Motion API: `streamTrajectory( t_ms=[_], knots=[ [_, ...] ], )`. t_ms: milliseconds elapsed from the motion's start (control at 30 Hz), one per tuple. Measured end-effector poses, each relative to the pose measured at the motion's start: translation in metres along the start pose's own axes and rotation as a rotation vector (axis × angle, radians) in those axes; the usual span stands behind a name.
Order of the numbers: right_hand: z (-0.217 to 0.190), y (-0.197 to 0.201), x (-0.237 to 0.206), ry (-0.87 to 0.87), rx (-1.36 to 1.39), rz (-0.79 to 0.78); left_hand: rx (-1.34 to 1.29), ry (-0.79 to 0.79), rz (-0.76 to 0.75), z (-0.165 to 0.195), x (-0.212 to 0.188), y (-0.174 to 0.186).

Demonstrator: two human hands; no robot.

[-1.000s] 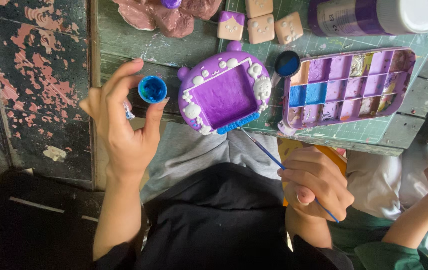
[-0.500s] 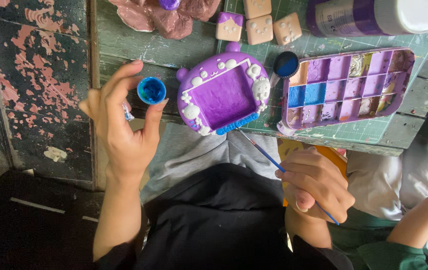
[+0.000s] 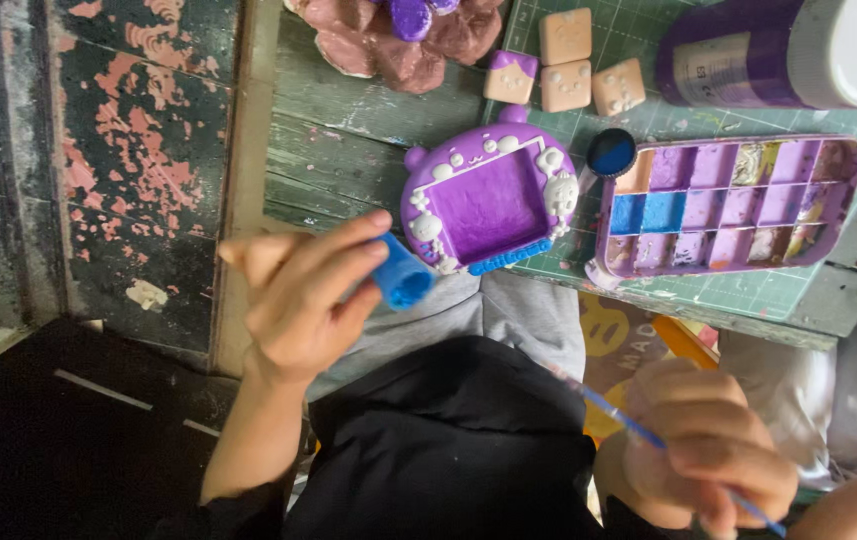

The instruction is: The person paints a purple ceramic object with white and blue paint using a fine brush. They dip the brush into a water container and a paint palette, then apply paint to the object's edges and small attached pieces.

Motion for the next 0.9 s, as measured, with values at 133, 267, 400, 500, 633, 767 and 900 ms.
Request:
streamTrajectory(
  t_ms=[133, 267, 400, 500, 633, 767, 900],
  knots=[
    [-0.024, -0.015, 0.034, -0.111, -0.105, -0.366, 0.036, -0.061, -0.041, 0.01, -0.002, 0.004],
    [-0.03, -0.049, 0.041, -0.119, -0.136, -0.2, 0.025, -0.101, -0.075, 0.015, -0.003, 0.006],
    [-0.023, -0.066, 0.062, -0.036, -0.144, -0.256, 0.03, -0.077, -0.089, 0.018, -0.004, 0.006],
    [-0.009, -0.07, 0.078, 0.099, -0.121, -0.342, 0.028, -0.068, -0.095, 0.019, -0.003, 0.007],
    [-0.001, -0.071, 0.08, 0.141, -0.079, -0.378, 0.018, -0.073, -0.095, 0.02, -0.002, 0.006],
    [-0.003, -0.069, 0.078, 0.08, -0.089, -0.397, 0.024, -0.073, -0.101, 0.021, 0.0, 0.006],
    [-0.004, -0.069, 0.08, 0.062, -0.094, -0.421, 0.015, -0.073, -0.102, 0.02, 0.0, 0.006]
  ],
)
Point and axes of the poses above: each hand's wrist, its own x-axis towards the middle knuckle, its own y-axis out of the back of the hand, z = x × y, the point moved 2 cm from there along x, towards the middle knuckle, and after that the axes turned 7 degrees about y, right-handed, at the moved point
